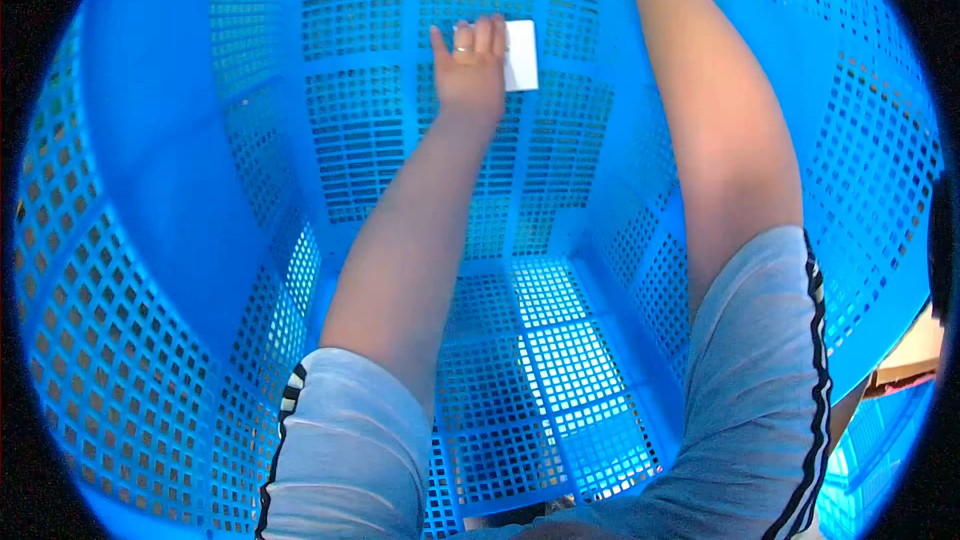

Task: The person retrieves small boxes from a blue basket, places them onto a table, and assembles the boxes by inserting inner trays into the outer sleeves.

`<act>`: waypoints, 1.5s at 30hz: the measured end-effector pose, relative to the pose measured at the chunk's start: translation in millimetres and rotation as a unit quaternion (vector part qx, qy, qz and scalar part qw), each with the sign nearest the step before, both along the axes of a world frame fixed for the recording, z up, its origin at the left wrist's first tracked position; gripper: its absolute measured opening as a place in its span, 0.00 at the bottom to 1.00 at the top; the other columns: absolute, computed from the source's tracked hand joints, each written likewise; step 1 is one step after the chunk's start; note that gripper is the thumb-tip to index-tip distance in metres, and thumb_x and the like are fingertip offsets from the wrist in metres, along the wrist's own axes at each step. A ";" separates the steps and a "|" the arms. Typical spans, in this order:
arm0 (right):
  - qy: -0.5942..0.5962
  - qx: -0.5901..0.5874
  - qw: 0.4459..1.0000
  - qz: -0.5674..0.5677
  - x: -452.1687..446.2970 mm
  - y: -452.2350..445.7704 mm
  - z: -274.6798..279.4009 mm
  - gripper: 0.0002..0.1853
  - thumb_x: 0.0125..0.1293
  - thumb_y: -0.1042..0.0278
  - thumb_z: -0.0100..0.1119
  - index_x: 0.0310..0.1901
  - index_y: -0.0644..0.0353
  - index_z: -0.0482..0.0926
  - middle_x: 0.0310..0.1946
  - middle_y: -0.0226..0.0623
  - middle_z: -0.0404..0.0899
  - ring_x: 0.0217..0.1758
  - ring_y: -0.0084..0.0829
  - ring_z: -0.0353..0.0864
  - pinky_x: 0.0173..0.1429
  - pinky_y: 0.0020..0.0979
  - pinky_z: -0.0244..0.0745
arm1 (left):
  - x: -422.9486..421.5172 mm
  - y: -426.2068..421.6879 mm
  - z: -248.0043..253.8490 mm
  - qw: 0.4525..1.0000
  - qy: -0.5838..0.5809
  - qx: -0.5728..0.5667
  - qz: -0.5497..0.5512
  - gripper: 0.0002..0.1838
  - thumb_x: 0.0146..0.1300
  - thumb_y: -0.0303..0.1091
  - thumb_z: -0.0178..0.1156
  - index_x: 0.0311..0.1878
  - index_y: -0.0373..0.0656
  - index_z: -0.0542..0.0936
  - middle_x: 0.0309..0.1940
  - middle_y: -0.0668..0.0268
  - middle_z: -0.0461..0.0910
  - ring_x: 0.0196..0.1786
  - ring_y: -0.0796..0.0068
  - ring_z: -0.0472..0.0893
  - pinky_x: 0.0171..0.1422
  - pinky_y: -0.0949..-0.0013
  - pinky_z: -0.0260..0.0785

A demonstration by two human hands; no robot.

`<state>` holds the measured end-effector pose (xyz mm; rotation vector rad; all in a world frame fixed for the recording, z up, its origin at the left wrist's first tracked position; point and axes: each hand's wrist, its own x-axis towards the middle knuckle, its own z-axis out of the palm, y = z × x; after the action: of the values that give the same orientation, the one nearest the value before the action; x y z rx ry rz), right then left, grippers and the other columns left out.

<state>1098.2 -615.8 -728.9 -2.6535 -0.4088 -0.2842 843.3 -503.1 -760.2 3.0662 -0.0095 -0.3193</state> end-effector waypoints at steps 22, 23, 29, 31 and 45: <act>0.194 0.417 0.856 -0.237 -231.8 -107.0 70.0 0.18 0.61 0.64 0.58 0.46 0.68 0.72 0.42 0.41 0.79 0.42 0.31 0.79 0.46 0.35 0.74 | 58.1 65.9 102.9 0.976 0.091 -0.091 -0.178 0.51 0.31 0.48 0.72 0.63 0.47 0.61 0.60 0.54 0.60 0.63 0.51 0.61 0.66 0.46 0.53; 0.194 0.417 0.853 -0.249 -249.9 -115.3 64.8 0.18 0.61 0.64 0.58 0.46 0.68 0.72 0.42 0.41 0.79 0.42 0.31 0.79 0.46 0.35 0.74 | 75.3 66.2 117.7 0.969 0.117 -0.123 -0.179 0.54 0.30 0.54 0.72 0.64 0.46 0.60 0.64 0.52 0.57 0.65 0.48 0.58 0.66 0.44 0.52; 0.518 0.168 0.785 -0.293 -308.9 -114.5 23.2 0.34 0.53 0.46 0.64 0.52 0.67 0.70 0.47 0.47 0.76 0.44 0.35 0.78 0.48 0.35 0.73 | 104.1 35.3 59.2 0.978 0.132 -0.142 -0.079 0.57 0.32 0.68 0.66 0.64 0.42 0.59 0.71 0.53 0.41 0.71 0.45 0.44 0.66 0.31 0.40; 0.515 0.087 0.807 -0.274 -315.6 -102.7 12.3 0.51 0.42 0.42 0.71 0.62 0.65 0.59 0.53 0.54 0.71 0.54 0.42 0.73 0.56 0.37 0.70 | 98.2 27.0 34.9 0.976 0.130 -0.165 -0.062 0.61 0.31 0.71 0.64 0.67 0.45 0.56 0.71 0.52 0.36 0.71 0.42 0.38 0.63 0.26 0.39; 0.668 -0.128 0.732 -0.051 -375.1 -29.9 3.3 0.63 0.29 0.60 0.76 0.69 0.45 0.45 0.54 0.53 0.70 0.57 0.48 0.71 0.58 0.41 0.70 | 49.2 37.2 119.0 0.897 0.393 -0.011 -0.199 0.62 0.26 0.65 0.70 0.64 0.35 0.60 0.69 0.50 0.47 0.67 0.45 0.57 0.65 0.52 0.59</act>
<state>723.1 -645.7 -725.6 -2.3405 0.2143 1.6635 892.5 -466.0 -641.2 2.6414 -0.5913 -1.5209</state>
